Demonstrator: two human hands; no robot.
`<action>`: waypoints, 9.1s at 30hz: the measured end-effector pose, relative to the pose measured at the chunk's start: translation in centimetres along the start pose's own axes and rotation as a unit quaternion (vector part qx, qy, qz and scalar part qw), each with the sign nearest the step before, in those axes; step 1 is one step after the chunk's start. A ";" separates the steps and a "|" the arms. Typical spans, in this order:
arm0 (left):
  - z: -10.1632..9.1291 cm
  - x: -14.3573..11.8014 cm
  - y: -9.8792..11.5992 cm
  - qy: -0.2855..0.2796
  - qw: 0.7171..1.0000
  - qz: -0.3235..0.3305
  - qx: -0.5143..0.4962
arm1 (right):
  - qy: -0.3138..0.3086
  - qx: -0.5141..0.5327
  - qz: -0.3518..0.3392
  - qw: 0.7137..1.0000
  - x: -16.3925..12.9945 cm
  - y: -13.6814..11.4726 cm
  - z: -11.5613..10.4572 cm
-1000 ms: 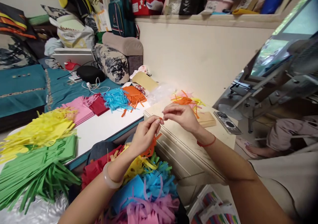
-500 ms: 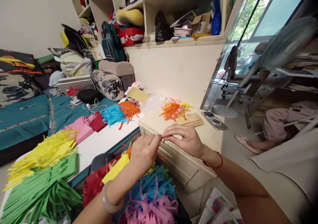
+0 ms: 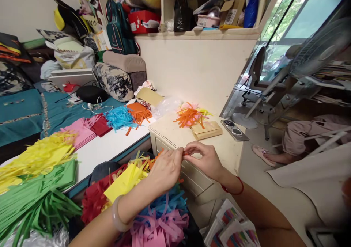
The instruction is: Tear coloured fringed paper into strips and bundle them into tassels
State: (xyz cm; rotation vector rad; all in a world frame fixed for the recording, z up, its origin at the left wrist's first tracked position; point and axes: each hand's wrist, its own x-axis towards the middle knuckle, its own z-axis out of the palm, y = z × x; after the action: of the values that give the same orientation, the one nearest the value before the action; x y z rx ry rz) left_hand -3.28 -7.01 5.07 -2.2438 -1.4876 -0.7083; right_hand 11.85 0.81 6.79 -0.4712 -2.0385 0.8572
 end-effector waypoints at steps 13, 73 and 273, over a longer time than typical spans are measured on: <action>-0.1 2.6 -5.7 -0.057 0.993 -0.102 -0.029 | -0.174 -0.005 0.023 0.985 8.4 3.0 -3.3; -3.0 -20.0 -11.0 0.045 0.851 -0.510 -0.118 | -0.271 -0.198 -0.171 0.926 -1.8 1.1 12.5; 8.4 2.8 0.8 -0.154 0.954 -0.021 -0.255 | -0.161 -0.158 0.143 0.964 -7.7 9.6 -12.2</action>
State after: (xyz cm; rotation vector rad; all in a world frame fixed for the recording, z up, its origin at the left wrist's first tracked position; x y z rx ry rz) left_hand 0.12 -0.65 -0.09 -2.8241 -1.6413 -0.8688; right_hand 26.46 7.73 0.41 -0.8669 -2.4629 0.8193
